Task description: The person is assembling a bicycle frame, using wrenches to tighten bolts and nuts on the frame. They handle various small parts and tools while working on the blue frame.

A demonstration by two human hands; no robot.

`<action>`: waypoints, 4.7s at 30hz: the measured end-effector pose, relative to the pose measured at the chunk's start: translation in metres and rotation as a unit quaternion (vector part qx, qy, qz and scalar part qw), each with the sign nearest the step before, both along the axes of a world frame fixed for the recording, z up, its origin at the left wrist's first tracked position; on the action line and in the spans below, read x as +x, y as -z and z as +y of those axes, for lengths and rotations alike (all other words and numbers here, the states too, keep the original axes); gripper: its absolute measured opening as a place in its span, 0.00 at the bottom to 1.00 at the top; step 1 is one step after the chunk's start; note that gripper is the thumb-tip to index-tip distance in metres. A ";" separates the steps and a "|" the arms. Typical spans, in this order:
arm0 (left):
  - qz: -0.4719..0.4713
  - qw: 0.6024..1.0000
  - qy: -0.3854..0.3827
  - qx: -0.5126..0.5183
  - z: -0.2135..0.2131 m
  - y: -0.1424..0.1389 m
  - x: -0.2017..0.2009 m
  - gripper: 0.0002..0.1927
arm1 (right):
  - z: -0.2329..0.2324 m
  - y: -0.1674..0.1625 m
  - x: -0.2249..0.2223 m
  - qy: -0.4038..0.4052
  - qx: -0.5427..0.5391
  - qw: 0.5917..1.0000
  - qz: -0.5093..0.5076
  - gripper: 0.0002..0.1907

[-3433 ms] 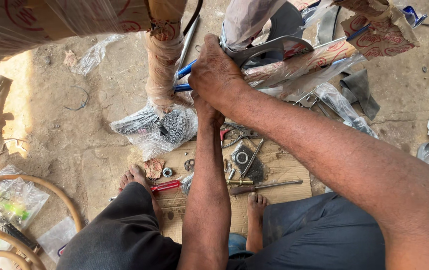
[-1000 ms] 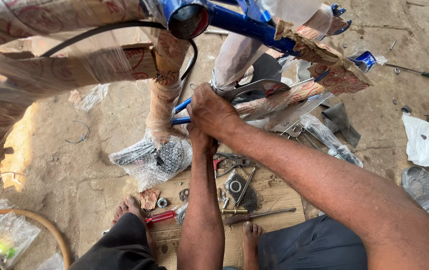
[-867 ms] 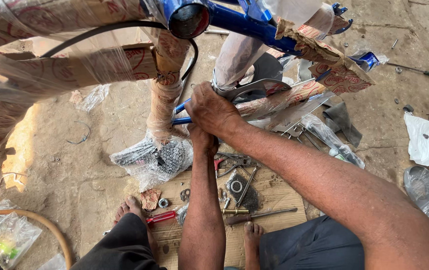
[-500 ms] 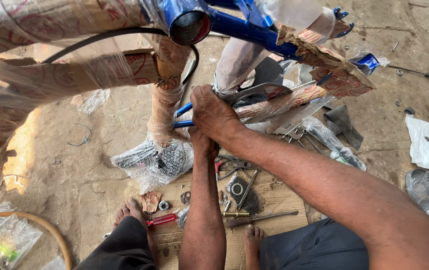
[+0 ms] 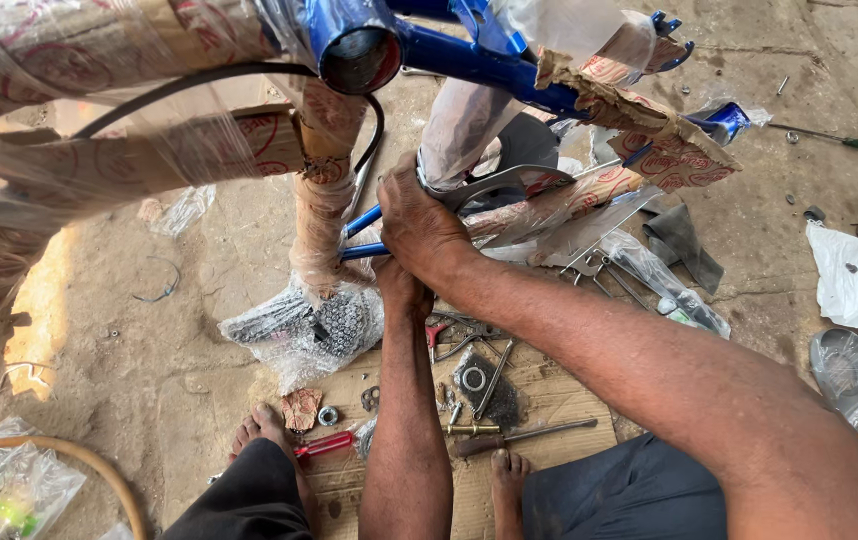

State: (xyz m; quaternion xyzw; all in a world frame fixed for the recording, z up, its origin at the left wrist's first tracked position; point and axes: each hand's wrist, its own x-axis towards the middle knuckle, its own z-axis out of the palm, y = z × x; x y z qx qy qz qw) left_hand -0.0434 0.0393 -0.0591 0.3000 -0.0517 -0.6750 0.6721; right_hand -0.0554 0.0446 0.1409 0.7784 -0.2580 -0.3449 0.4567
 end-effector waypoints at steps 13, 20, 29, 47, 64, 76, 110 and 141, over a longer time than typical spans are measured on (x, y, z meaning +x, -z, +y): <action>-0.001 0.999 -0.016 -0.039 0.003 -0.005 0.001 0.15 | -0.003 -0.005 0.011 0.038 0.048 0.997 0.042 0.15; -0.156 0.980 -0.015 -0.123 0.002 0.025 -0.002 0.17 | 0.025 -0.011 -0.021 -0.167 0.088 0.934 -0.302 0.09; -0.279 0.951 0.127 -0.030 0.005 -0.004 0.040 0.13 | 0.124 0.136 -0.157 0.481 0.305 0.559 -0.603 0.10; -0.566 0.768 0.294 0.061 0.086 -0.052 0.162 0.15 | 0.127 0.213 -0.114 0.492 0.455 0.601 -0.435 0.21; -0.761 0.469 0.435 -0.106 0.093 -0.056 0.021 0.09 | 0.136 0.233 -0.091 0.358 0.480 0.643 -0.478 0.18; -0.764 0.410 0.491 -0.076 0.078 -0.062 0.060 0.10 | 0.110 0.236 -0.190 0.579 0.255 0.419 -0.652 0.14; -0.680 0.640 0.324 -0.154 0.061 -0.138 -0.007 0.31 | 0.001 0.062 -0.173 0.174 0.222 -0.057 -0.958 0.12; -0.694 0.377 0.584 -0.187 0.167 -0.085 0.013 0.24 | 0.226 0.103 -0.218 0.345 0.129 0.405 -0.837 0.08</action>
